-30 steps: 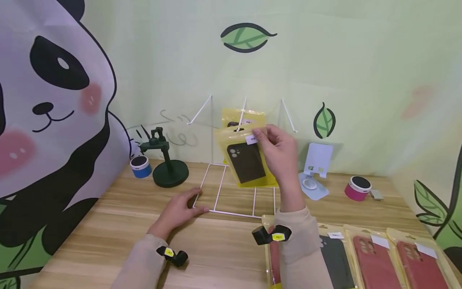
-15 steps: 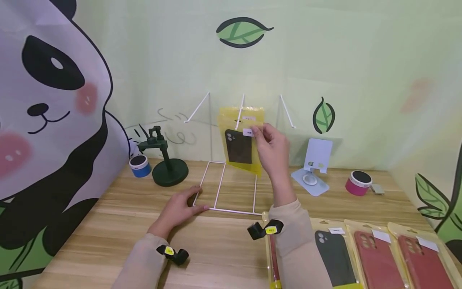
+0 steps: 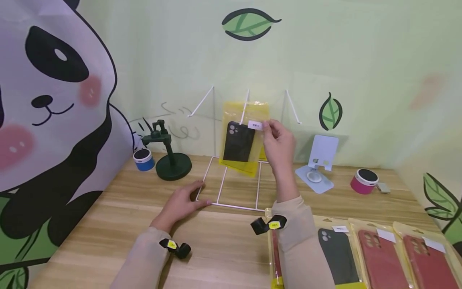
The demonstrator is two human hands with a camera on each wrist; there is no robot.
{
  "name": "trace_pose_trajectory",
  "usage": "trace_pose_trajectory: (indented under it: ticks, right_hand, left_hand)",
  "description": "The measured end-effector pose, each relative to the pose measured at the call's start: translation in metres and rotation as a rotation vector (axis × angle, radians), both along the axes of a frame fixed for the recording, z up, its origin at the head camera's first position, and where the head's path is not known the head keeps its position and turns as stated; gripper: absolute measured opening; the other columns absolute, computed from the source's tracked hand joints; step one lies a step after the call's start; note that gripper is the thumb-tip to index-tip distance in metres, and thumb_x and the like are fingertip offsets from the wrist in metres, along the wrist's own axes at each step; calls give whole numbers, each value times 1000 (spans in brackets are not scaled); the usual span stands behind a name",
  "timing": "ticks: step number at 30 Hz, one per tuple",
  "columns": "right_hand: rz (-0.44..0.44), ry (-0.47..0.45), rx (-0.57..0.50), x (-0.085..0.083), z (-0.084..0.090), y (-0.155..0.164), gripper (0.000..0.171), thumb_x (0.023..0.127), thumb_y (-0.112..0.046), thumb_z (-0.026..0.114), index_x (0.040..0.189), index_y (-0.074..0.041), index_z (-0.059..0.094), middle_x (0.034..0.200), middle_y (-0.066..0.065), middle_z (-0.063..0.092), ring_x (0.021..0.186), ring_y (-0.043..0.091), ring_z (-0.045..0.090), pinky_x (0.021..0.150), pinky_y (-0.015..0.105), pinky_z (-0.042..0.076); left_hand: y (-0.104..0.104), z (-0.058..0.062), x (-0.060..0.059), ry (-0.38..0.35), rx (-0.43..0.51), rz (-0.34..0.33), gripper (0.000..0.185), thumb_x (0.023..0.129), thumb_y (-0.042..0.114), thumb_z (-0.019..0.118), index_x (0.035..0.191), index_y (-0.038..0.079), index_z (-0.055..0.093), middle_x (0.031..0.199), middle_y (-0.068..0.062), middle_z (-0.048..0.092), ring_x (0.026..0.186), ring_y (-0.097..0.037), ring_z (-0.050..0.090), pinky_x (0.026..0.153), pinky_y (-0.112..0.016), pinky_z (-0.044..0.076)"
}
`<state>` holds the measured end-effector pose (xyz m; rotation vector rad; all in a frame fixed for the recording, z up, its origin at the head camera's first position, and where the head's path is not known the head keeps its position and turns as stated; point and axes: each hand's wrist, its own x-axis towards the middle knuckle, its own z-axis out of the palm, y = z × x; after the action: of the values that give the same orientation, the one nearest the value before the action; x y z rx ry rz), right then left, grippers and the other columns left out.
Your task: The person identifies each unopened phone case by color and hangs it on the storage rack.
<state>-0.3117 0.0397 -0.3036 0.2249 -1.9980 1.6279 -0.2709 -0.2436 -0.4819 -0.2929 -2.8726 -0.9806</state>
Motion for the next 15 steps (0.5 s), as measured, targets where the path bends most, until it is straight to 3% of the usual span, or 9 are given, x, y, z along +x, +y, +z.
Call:
trace_pose_trajectory:
  ticks: [5,15]
  right_hand:
    - [-29,16,0,-1,0,1,24,100,-24,66,105,-4,78,80,14,73,56,12,45,47,21,33]
    - [-26,23,-35,-1,1,3,23,99,-21,67,109,-2,77,88,15,75,63,13,54,55,22,41]
  left_hand:
    - [1,0,-2,-3,1,-5,80,83,60,74,147,17,54,154,-7,46,143,-31,41,116,-54,31]
    - [0,1,-2,3,0,-14,79,84,59,75,146,16,54,153,-7,48,142,-31,42,116,-54,31]
